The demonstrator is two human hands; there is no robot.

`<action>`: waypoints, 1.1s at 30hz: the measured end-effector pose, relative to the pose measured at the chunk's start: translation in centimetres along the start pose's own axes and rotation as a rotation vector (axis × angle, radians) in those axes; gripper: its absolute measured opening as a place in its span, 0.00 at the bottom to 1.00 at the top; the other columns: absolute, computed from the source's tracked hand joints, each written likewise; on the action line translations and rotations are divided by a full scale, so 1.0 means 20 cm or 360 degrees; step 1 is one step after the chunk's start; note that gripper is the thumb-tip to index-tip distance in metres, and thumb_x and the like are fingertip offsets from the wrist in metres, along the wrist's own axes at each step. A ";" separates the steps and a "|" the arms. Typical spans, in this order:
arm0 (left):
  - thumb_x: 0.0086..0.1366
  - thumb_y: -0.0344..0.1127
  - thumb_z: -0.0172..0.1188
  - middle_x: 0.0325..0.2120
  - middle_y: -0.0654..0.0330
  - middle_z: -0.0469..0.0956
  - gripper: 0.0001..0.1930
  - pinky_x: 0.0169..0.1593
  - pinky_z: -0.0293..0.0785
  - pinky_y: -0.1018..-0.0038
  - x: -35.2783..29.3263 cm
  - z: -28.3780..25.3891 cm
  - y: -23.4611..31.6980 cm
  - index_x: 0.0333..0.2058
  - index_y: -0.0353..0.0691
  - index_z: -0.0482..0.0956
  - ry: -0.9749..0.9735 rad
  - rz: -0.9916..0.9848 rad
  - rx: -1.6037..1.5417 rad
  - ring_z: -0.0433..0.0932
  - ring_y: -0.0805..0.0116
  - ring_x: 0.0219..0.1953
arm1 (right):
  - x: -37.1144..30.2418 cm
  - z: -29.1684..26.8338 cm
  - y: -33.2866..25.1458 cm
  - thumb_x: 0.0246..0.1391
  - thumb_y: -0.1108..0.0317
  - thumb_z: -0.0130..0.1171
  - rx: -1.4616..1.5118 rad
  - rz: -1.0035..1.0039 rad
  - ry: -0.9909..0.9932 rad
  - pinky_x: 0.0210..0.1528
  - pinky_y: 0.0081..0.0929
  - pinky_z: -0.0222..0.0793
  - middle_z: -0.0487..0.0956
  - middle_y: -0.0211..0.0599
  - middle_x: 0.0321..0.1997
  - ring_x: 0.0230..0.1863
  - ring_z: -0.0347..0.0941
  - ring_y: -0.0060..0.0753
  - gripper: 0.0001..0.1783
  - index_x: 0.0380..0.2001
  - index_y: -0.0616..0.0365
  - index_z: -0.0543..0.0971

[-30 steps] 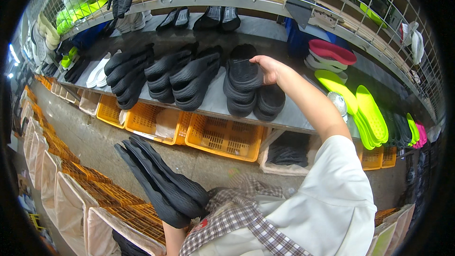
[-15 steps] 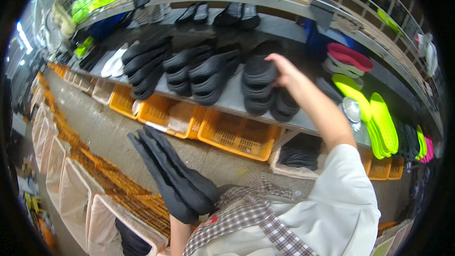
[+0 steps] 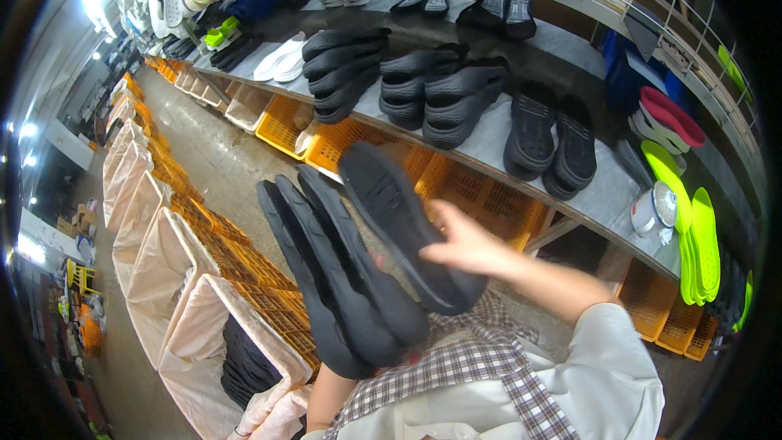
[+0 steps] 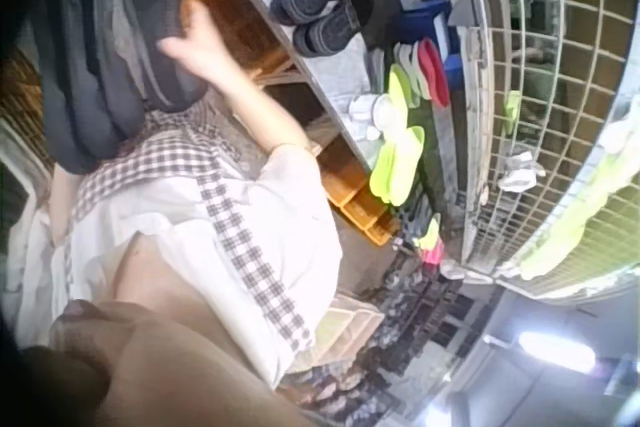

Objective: The person picks up stacks of grey and neon green slippers from a shelf, inspects them, and places them into large fabric bins. They also handle black slippers, moving them between bins and a metal pot.

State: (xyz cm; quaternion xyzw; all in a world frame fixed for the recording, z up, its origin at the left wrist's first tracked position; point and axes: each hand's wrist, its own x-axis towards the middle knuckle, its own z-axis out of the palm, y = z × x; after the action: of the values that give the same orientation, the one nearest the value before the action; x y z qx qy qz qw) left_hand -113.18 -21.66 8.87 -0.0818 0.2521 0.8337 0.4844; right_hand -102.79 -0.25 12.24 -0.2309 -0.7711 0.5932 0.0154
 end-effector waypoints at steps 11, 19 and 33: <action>0.58 0.28 0.59 0.68 0.50 0.32 0.46 0.67 0.42 0.63 -0.23 -0.31 0.24 0.66 0.44 0.35 0.0419 0.0678 0.0680 0.37 0.56 0.69 | 0.25 0.73 0.28 0.52 0.68 0.60 0.1037 0.0088 -0.0609 0.62 0.29 0.60 0.66 0.46 0.60 0.60 0.63 0.33 0.37 0.62 0.67 0.56; 0.54 0.47 0.66 0.64 0.46 0.48 0.52 0.62 0.55 0.58 -0.07 -0.54 1.00 0.67 0.45 0.36 0.0573 0.0463 0.1523 0.50 0.53 0.66 | 0.36 0.98 0.29 0.54 0.63 0.60 0.1109 0.0166 -0.1166 0.62 0.31 0.61 0.63 0.44 0.63 0.61 0.62 0.33 0.38 0.63 0.63 0.55; 0.53 0.35 0.66 0.41 0.55 0.76 0.25 0.44 0.77 0.67 0.14 -1.09 1.55 0.48 0.33 0.68 0.0232 0.0570 0.0785 0.78 0.62 0.42 | 1.42 0.14 -0.75 0.54 0.62 0.58 0.0218 -0.0661 -0.0121 0.34 0.22 0.70 0.77 0.28 0.30 0.31 0.71 0.20 0.08 0.33 0.54 0.78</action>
State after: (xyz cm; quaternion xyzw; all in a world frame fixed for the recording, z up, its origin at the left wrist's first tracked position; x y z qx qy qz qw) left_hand -143.24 -42.94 -0.46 0.0244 0.4911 0.8115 0.3156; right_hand -133.97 5.02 18.20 -0.0430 -0.7600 0.6366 0.1240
